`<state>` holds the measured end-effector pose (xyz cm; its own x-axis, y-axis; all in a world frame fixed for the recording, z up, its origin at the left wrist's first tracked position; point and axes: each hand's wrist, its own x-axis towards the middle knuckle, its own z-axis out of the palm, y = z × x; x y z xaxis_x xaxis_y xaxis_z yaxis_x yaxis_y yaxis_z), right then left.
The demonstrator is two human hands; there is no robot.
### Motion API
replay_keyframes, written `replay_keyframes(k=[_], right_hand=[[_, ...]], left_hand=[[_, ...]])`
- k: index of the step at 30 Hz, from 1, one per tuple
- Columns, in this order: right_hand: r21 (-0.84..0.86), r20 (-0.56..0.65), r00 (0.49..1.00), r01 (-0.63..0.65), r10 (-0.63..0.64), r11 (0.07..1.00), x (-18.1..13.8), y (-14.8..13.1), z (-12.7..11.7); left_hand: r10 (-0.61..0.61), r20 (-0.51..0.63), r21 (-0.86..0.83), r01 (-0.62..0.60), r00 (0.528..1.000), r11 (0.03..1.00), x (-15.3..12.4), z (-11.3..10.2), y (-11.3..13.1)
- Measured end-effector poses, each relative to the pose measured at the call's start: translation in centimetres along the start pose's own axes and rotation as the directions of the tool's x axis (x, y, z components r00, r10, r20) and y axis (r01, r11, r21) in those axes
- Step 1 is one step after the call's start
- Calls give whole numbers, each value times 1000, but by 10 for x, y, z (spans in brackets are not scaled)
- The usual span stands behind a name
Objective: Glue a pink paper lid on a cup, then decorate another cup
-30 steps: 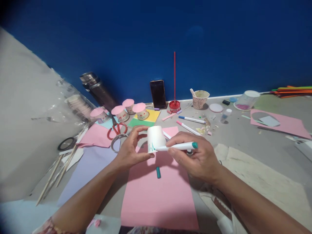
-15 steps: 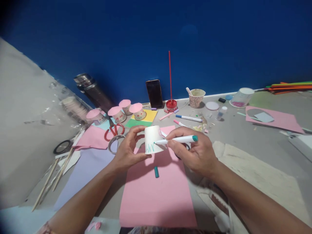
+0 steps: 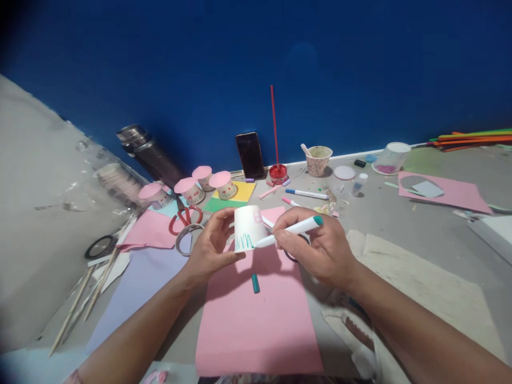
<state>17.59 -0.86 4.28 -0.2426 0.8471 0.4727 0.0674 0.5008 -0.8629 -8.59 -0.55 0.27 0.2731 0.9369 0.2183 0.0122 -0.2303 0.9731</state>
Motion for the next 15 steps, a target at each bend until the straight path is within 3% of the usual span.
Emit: replay_keyframes(k=[5, 10, 15], right_hand=[[25, -74, 997, -17, 19, 1000, 0, 0, -1], [101, -4, 999, -39, 40, 994, 1, 0, -1], [132, -76, 994, -70, 80, 989, 1, 0, 0]], left_hand=[[-41, -8, -82, 41, 999, 996, 1, 2, 0], [-27, -12, -128, 26, 1000, 991, 1, 4, -1], [-43, -1, -190, 42, 999, 981, 2, 5, -1]])
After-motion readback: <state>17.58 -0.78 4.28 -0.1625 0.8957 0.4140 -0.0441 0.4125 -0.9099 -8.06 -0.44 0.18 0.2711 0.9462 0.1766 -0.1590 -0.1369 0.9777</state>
